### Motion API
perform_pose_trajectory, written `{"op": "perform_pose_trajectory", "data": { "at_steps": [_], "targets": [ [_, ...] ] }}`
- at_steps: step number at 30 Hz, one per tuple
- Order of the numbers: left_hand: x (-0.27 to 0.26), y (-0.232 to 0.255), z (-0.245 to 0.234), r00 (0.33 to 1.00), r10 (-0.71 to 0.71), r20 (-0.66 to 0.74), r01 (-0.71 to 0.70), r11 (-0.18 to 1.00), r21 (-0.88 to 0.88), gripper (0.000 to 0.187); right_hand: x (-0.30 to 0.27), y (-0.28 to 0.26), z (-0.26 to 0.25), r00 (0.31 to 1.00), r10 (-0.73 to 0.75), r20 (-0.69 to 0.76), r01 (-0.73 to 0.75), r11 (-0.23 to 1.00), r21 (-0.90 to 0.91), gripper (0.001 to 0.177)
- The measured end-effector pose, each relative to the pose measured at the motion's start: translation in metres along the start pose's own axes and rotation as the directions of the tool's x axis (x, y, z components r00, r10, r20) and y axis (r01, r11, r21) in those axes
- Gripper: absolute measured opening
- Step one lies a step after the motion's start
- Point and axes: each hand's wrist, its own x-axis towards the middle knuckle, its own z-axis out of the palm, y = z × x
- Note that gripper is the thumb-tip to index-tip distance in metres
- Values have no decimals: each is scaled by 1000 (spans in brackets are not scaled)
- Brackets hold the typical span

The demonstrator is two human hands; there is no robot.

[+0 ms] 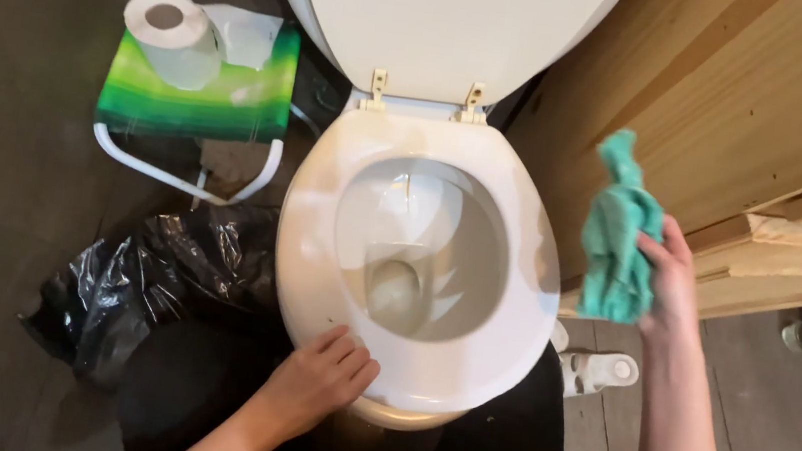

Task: Rinsing a cloth in the sink and then using it to wipe down various parts of a toilet.

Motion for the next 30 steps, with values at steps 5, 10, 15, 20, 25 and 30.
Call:
{"op": "perform_pose_trajectory", "data": {
  "at_steps": [5,10,15,20,25,30],
  "targets": [
    [-10,3,33,996,22,87,-20,999,-31,23,46,41,35,993,-116,-2,105,909,-403,22],
    [-11,5,29,989,16,147,8,988,-157,34,71,68,76,917,-368,152,362,614,-701,24],
    [11,-13,-12,935,-302,188,354,848,-395,38,56,87,104,895,-348,279,393,322,-861,46],
    [33,-40,-27,890,-454,-30,415,837,-356,33,100,131,110,880,-371,296,400,245,-883,63],
    [43,-66,-38,718,-582,-382,435,803,-407,20,150,170,207,822,-467,327,446,169,-879,62],
    [24,-90,-43,513,-663,-545,496,748,-442,10,110,179,338,736,-306,603,677,354,-646,70]
  ]
}}
